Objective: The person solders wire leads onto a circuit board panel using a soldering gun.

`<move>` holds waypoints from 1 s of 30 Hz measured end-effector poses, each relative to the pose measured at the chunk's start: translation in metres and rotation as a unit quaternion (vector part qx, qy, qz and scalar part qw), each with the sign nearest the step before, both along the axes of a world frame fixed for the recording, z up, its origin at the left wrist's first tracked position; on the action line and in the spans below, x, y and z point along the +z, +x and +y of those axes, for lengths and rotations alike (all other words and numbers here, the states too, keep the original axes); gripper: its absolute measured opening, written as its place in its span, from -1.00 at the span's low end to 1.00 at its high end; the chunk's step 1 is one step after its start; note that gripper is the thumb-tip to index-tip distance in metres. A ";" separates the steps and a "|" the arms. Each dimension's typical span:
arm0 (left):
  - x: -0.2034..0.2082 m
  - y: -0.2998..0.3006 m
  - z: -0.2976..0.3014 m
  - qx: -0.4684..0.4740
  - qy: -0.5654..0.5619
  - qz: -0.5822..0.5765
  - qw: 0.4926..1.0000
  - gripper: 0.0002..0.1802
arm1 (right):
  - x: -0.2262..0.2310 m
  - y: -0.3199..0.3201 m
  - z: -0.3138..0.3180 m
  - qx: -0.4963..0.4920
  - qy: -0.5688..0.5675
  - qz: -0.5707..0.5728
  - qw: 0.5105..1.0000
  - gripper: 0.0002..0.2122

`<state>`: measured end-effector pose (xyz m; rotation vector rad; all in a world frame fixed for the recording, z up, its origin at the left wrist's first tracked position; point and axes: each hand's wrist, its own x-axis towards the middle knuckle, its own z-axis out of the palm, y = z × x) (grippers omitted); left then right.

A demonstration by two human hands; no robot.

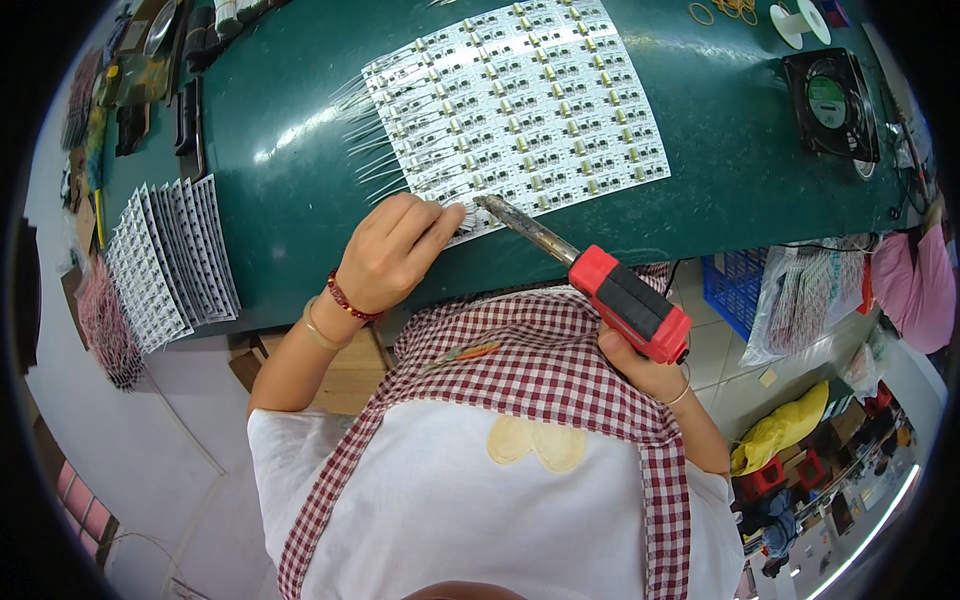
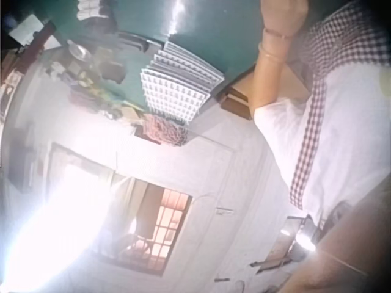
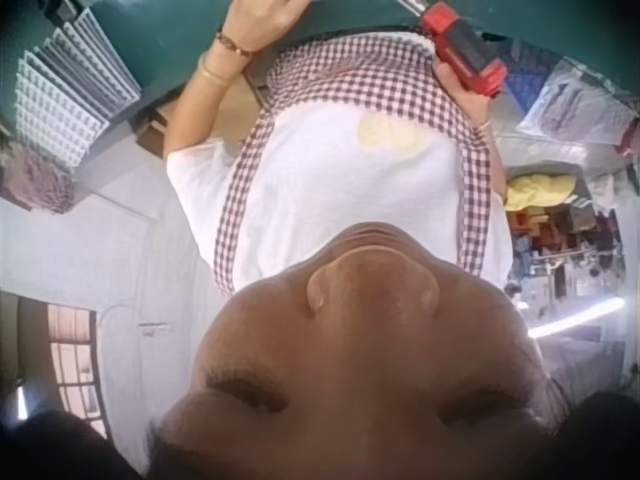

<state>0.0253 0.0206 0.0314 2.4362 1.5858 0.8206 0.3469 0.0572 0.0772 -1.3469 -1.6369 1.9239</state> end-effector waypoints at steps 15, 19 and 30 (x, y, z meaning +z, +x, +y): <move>-0.004 0.001 0.000 0.001 0.014 0.010 1.000 -0.63 | -0.011 0.005 -0.006 0.025 0.172 -0.068 0.982 -0.80; -0.004 0.000 0.000 0.002 0.013 0.008 1.000 -0.65 | -0.011 0.007 -0.007 0.004 0.133 -0.072 0.988 -0.80; -0.007 0.001 -0.003 -0.011 0.037 0.014 0.999 -0.70 | -0.008 -0.002 -0.005 0.031 0.138 -0.043 0.989 -0.81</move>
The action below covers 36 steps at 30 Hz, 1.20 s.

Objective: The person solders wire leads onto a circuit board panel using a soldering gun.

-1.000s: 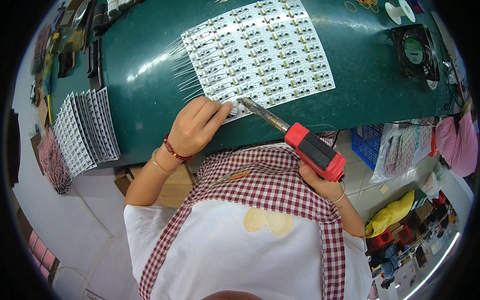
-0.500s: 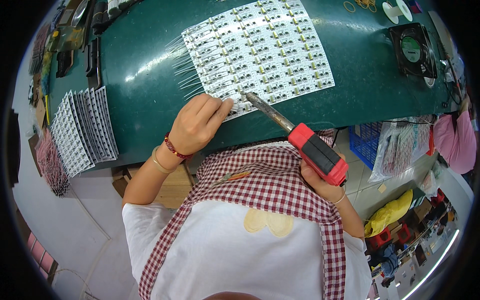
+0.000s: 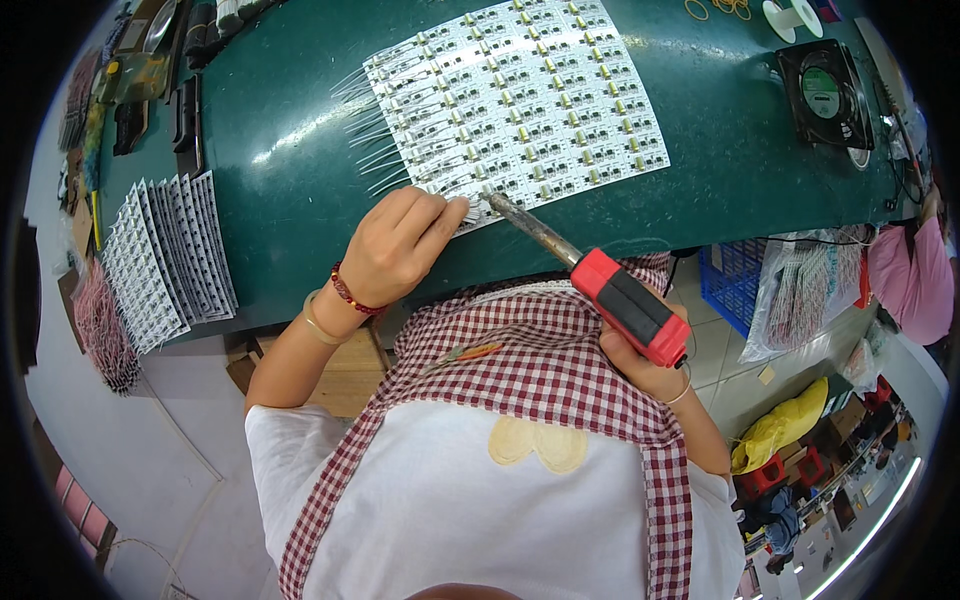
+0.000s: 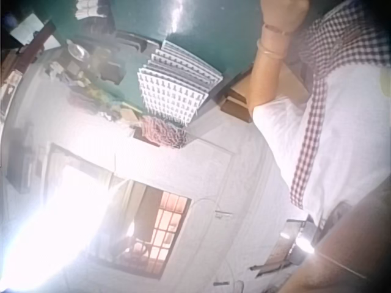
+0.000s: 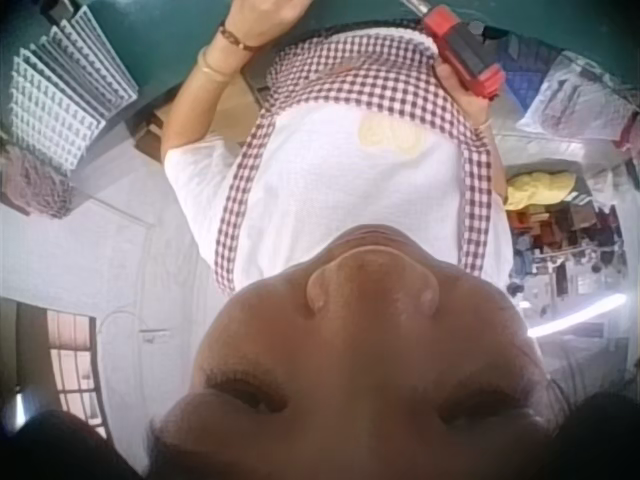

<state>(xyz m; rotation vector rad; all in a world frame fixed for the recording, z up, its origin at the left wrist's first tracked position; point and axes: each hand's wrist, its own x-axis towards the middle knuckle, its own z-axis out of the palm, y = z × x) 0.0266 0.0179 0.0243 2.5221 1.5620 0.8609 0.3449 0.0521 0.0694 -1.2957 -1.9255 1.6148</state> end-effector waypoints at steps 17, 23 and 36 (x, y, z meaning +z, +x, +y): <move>-0.002 -0.001 0.000 0.002 -0.022 -0.028 0.999 -0.69 | 0.000 -0.006 0.004 0.032 0.073 0.002 0.997 -0.82; 0.001 -0.003 0.002 0.002 -0.023 -0.022 0.999 -0.69 | 0.001 -0.004 0.004 0.041 0.083 -0.018 0.996 -0.82; 0.000 -0.003 0.001 0.000 -0.028 -0.022 0.999 -0.70 | 0.004 -0.009 0.008 0.071 0.117 -0.030 0.990 -0.80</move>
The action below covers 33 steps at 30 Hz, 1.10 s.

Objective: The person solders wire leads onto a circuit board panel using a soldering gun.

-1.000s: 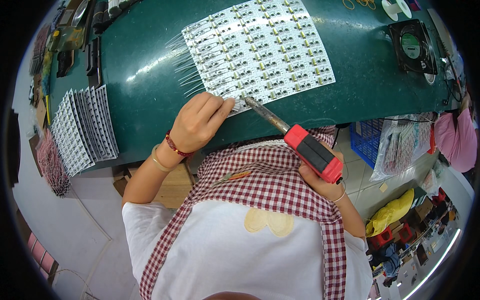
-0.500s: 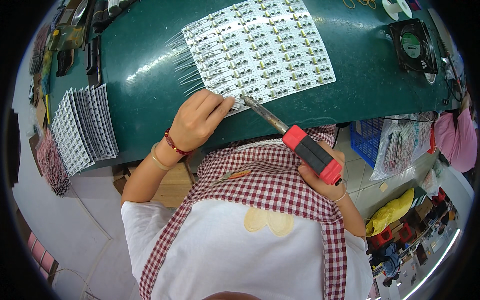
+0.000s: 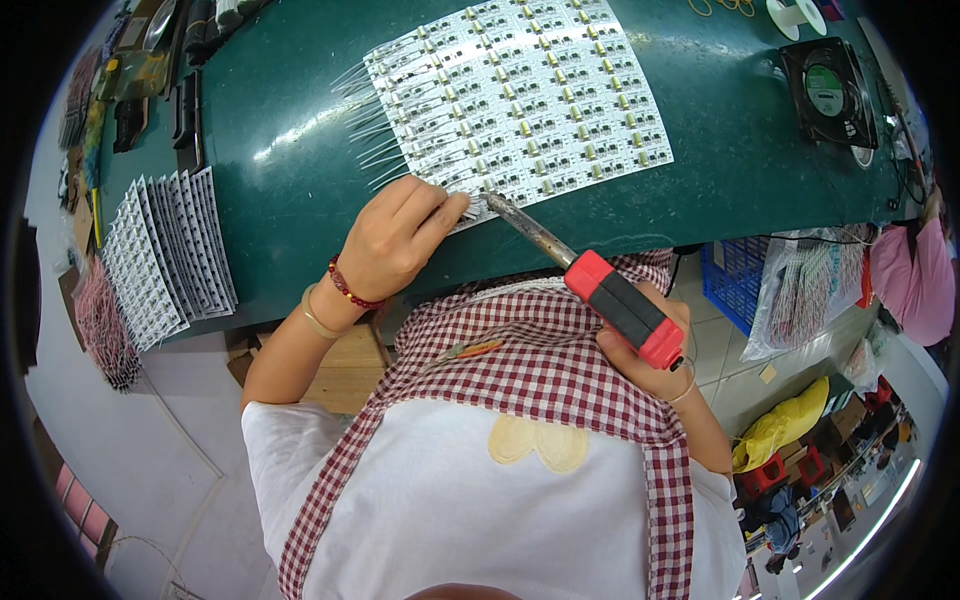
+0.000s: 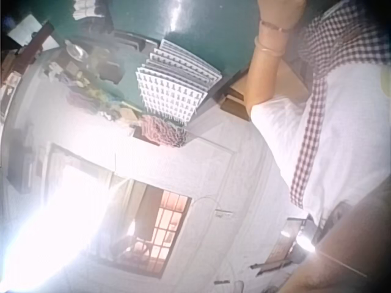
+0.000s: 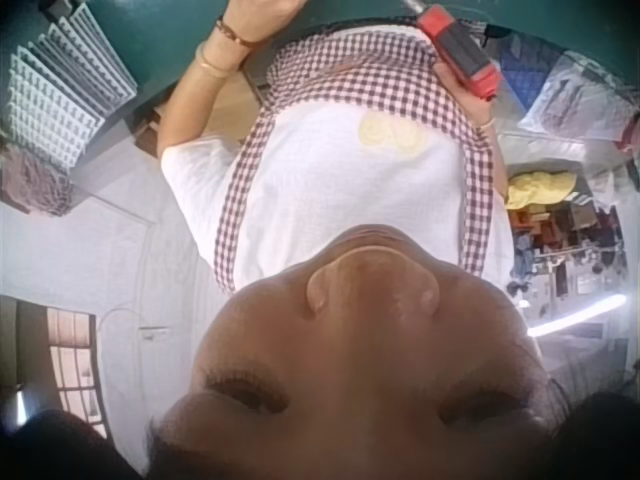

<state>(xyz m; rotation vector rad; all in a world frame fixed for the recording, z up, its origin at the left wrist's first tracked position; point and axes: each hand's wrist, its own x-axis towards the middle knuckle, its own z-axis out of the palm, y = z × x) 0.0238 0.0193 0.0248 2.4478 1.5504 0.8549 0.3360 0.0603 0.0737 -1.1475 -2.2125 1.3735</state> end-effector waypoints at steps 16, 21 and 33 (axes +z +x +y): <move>0.002 -0.001 0.001 -0.003 -0.003 0.002 1.000 -0.71 | -0.002 0.004 -0.003 -0.016 -0.027 0.000 1.000 -0.77; 0.000 0.000 0.000 0.001 0.000 0.008 1.000 -0.71 | -0.008 0.004 0.005 0.059 0.117 -0.030 0.991 -0.76; 0.002 0.005 -0.001 0.021 0.002 0.013 1.000 -0.69 | -0.007 0.007 -0.004 -0.035 -0.022 0.001 0.999 -0.81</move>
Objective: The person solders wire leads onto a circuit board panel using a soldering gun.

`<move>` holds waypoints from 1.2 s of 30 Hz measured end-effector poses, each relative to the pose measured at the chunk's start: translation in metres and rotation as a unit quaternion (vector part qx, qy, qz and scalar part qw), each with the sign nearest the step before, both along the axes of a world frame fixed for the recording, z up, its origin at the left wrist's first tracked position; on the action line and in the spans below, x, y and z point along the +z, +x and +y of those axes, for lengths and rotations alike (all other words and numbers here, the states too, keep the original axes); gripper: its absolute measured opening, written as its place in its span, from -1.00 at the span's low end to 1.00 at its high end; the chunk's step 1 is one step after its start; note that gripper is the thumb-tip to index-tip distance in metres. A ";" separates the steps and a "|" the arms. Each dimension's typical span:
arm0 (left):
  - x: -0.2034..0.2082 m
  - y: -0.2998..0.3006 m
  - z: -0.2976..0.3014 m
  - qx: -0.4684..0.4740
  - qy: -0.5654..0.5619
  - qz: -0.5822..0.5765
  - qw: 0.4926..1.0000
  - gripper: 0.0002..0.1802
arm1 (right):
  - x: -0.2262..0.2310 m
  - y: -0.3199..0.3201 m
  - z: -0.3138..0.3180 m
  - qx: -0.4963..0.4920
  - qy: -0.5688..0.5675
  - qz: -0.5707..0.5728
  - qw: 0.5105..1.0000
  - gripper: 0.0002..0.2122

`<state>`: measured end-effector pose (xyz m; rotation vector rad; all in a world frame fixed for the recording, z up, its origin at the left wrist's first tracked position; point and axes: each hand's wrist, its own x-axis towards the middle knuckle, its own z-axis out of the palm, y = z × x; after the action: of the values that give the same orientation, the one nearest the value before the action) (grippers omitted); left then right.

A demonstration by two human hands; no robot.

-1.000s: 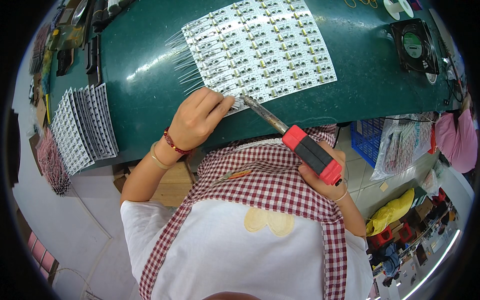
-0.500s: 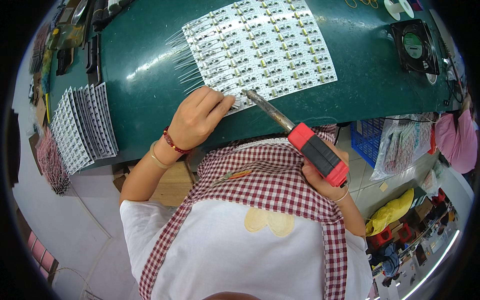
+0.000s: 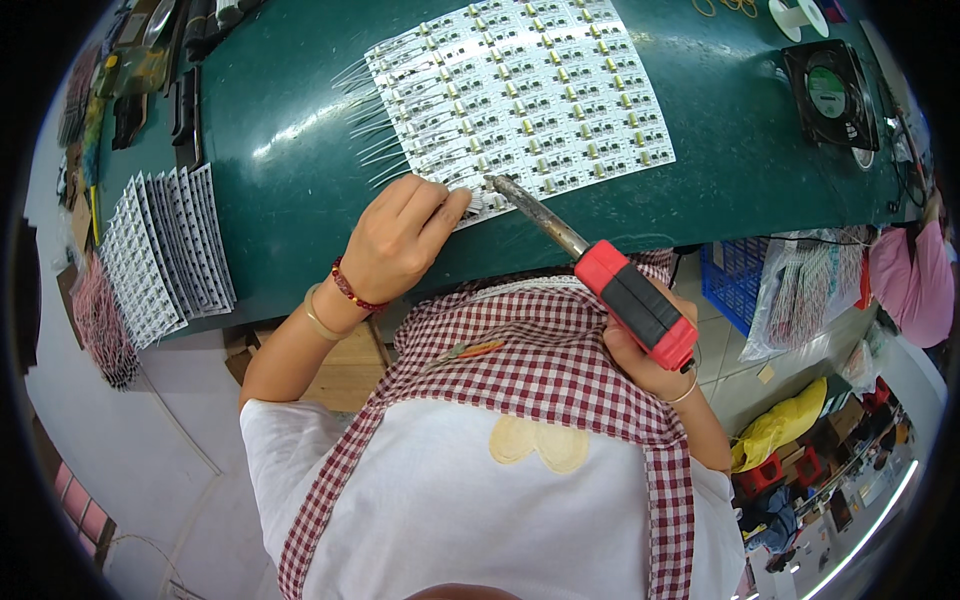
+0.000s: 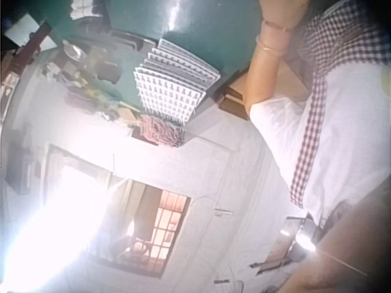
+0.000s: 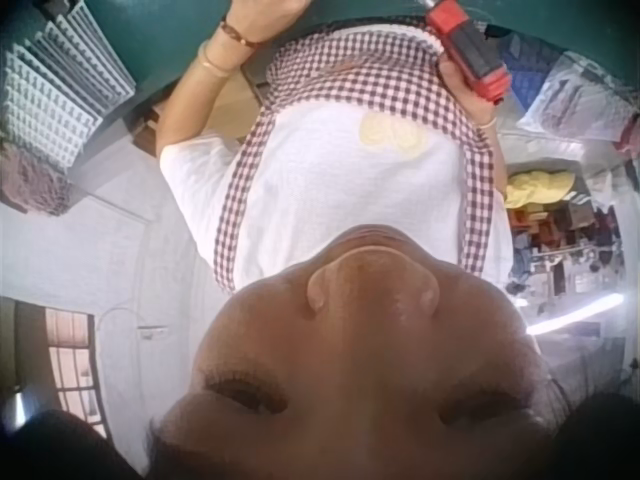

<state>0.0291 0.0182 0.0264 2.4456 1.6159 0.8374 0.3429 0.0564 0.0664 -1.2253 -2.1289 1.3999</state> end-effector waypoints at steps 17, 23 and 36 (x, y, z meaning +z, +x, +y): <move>0.017 0.002 -0.012 0.090 0.057 0.036 0.994 -0.71 | 0.011 0.019 -0.011 -0.119 -0.231 0.120 0.958 -0.70; 0.004 0.019 -0.014 0.087 0.045 -0.009 0.995 -0.68 | 0.008 0.026 -0.014 -0.114 -0.261 0.104 0.953 -0.66; 0.003 0.018 -0.020 0.050 0.016 0.026 0.998 -0.68 | -0.001 0.023 -0.011 -0.106 -0.255 0.117 0.954 -0.73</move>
<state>0.0475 -0.0016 0.0292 2.4463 1.7701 0.8254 0.3658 0.0450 0.0650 -1.3286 -1.4737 1.9509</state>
